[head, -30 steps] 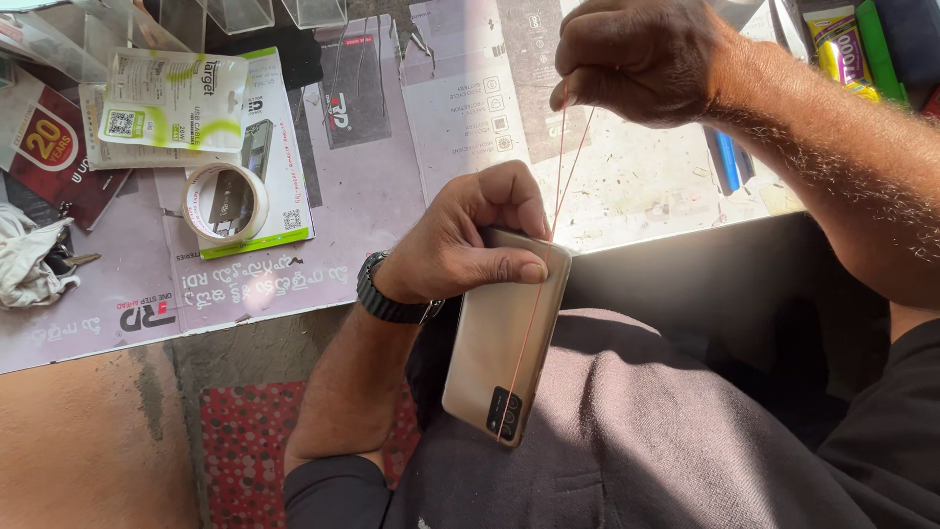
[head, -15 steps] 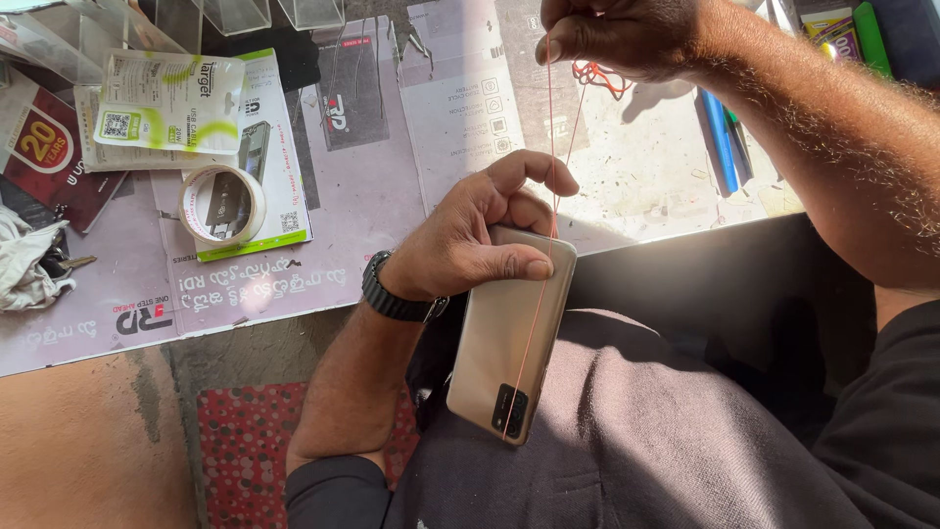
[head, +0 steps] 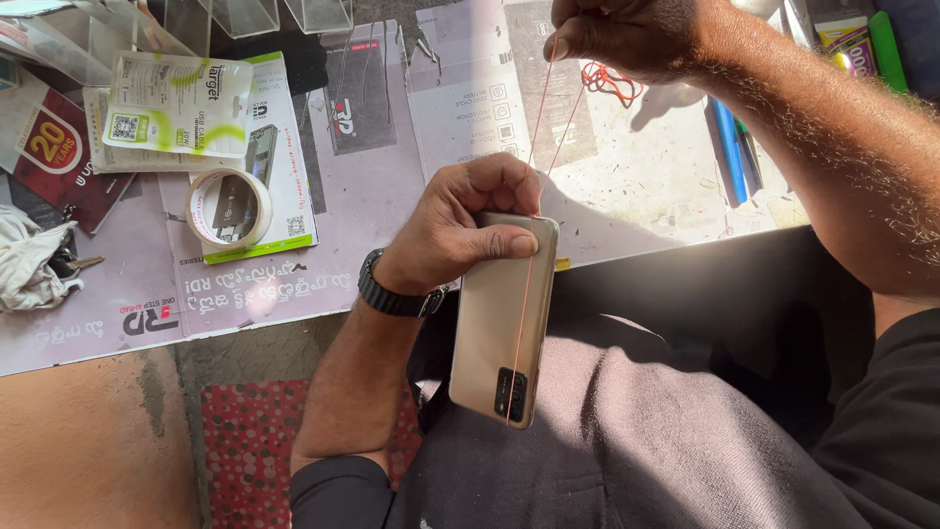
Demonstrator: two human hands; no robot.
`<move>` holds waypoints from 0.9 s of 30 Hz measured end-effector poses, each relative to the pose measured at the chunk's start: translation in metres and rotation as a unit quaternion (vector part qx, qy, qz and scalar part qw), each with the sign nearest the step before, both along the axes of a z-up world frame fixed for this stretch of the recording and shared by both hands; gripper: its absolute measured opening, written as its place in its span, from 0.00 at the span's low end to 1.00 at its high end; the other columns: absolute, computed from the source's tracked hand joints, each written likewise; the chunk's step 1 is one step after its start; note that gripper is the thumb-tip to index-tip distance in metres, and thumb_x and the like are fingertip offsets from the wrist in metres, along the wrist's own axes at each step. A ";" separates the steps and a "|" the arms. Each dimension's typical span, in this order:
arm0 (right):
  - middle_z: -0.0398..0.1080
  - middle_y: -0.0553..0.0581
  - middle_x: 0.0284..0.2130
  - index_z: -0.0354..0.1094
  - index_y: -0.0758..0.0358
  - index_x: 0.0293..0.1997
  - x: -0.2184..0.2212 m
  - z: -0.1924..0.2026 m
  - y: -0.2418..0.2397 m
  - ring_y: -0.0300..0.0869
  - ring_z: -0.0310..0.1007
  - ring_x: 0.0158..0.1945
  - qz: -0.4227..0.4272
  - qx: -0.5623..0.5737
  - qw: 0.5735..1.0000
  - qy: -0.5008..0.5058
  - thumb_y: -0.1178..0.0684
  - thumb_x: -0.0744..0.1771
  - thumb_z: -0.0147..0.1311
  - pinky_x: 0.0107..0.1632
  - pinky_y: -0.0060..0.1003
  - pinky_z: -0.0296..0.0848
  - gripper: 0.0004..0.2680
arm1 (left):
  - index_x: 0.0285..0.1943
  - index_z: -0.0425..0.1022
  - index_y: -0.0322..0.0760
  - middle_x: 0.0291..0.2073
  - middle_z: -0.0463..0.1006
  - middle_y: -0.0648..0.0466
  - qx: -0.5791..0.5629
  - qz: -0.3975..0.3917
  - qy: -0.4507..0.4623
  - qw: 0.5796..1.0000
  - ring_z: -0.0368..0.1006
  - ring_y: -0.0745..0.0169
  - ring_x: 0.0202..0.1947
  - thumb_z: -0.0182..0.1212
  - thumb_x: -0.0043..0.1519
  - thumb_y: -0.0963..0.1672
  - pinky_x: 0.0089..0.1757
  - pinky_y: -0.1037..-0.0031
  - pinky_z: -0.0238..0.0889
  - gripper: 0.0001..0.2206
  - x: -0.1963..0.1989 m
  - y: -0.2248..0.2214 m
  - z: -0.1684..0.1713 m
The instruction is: The person handles a smartphone with a cracked screen, places a new screen protector on it, and secures it using multiple rubber bands. The person repeatedly adjusts the bands to ensure the protector adheres properly.
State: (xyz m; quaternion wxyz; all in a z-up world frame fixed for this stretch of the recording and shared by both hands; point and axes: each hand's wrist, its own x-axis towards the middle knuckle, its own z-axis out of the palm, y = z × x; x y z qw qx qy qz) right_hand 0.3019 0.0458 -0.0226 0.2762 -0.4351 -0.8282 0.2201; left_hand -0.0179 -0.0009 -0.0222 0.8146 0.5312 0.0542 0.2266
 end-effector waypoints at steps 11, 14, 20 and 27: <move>0.70 0.51 0.25 0.73 0.64 0.40 -0.002 -0.003 0.000 0.34 0.69 0.29 -0.002 0.000 1.000 -0.005 0.52 0.74 0.61 0.34 0.31 0.69 0.08 | 0.49 0.73 0.35 0.39 0.76 0.60 0.000 0.018 -0.013 1.000 0.74 0.78 0.36 0.74 0.63 0.44 0.40 0.86 0.68 0.13 -0.001 0.005 -0.007; 0.70 0.51 0.25 0.72 0.64 0.39 -0.007 0.000 -0.003 0.34 0.69 0.30 0.001 -0.013 1.000 0.022 0.53 0.73 0.61 0.34 0.30 0.69 0.08 | 0.50 0.74 0.35 0.37 0.75 0.61 0.000 0.009 -0.020 1.000 0.73 0.78 0.38 0.74 0.64 0.43 0.41 0.86 0.67 0.13 -0.002 0.006 -0.007; 0.69 0.52 0.24 0.72 0.65 0.38 -0.019 0.009 -0.012 0.34 0.69 0.27 -0.016 -0.025 0.999 0.016 0.53 0.72 0.62 0.30 0.30 0.69 0.08 | 0.50 0.74 0.36 0.37 0.78 0.60 -0.012 0.004 -0.020 1.000 0.75 0.77 0.38 0.74 0.64 0.43 0.41 0.85 0.69 0.13 -0.002 0.002 -0.008; 0.68 0.51 0.20 0.69 0.63 0.35 -0.028 0.018 -0.023 0.34 0.68 0.23 0.045 -0.002 0.999 0.019 0.52 0.70 0.64 0.27 0.30 0.66 0.09 | 0.49 0.75 0.36 0.37 0.80 0.58 -0.017 0.009 -0.018 1.000 0.75 0.77 0.35 0.73 0.63 0.43 0.41 0.82 0.70 0.12 -0.005 0.001 -0.009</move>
